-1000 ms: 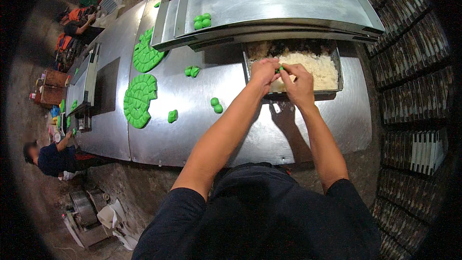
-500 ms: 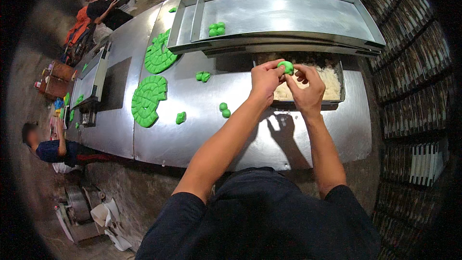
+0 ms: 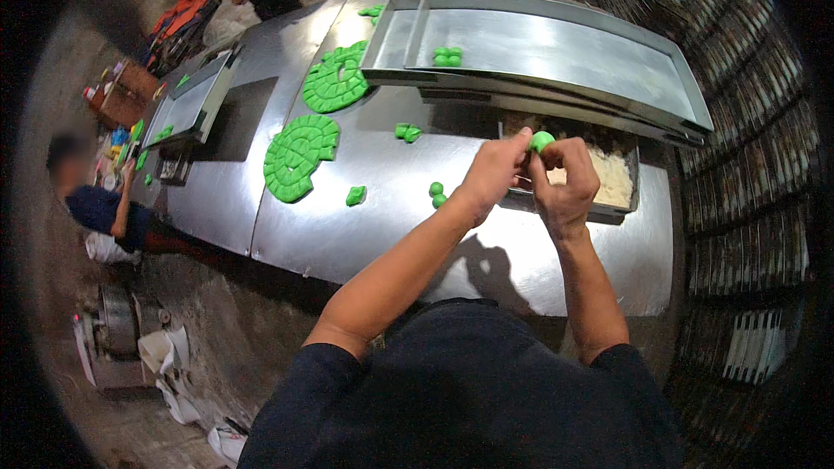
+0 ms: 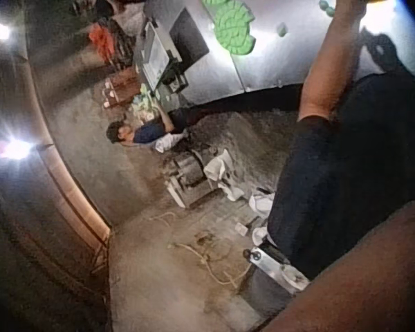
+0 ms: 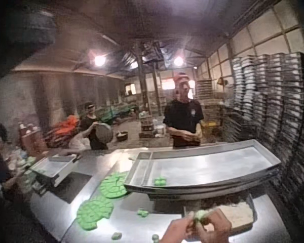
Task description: The person repeatedly takes small pieces of green dough, flattens them, fills them with a white granular substance from a tray, and shapes them into small balls. The finished dumplings are placed on a metal tray. Other workers are visible in the background performing similar tasks.
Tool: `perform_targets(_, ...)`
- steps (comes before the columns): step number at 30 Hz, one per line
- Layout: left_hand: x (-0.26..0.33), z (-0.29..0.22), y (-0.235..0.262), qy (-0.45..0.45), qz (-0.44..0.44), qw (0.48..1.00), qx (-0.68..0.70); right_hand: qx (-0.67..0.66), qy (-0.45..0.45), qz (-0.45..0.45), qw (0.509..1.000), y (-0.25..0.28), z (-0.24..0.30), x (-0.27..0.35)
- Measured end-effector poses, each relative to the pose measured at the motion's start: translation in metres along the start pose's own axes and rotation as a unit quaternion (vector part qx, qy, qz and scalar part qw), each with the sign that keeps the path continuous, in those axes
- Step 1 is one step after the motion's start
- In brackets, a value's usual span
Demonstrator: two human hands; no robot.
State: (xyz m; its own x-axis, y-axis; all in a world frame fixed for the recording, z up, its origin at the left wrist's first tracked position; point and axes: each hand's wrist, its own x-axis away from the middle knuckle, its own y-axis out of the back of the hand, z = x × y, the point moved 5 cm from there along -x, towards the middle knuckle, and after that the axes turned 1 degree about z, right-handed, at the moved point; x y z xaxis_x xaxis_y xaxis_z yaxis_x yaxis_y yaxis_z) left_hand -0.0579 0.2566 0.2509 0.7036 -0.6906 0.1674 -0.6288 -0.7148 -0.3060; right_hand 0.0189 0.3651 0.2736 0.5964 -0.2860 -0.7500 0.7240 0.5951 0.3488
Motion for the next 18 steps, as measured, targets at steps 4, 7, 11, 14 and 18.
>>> perform_targets(4, 0.027, -0.004, 0.027, -0.090, -0.008, 0.993, -0.076, -0.058, -0.013, 0.047, 0.997, -0.009, 0.052, 0.016)
perform_targets(7, 0.055, 0.009, 0.035, -0.081, 0.029, 0.994, -0.072, -0.067, -0.028, -0.026, 0.997, 0.008, 0.058, 0.026)
perform_targets(11, 0.102, 0.060, 0.037, 0.063, 0.097, 0.988, -0.099, -0.033, -0.127, 0.249, 0.960, -0.022, 0.038, 0.080)
perform_targets(14, 0.111, 0.117, 0.106, -0.028, 0.025, 0.897, -0.440, 0.007, -0.247, 0.258, 0.934, -0.025, -0.010, 0.151)
perform_targets(18, 0.105, 0.118, 0.229, -0.051, -0.249, 0.834, -0.490, 0.233, -0.140, 0.223, 0.936, -0.059, -0.055, 0.253)
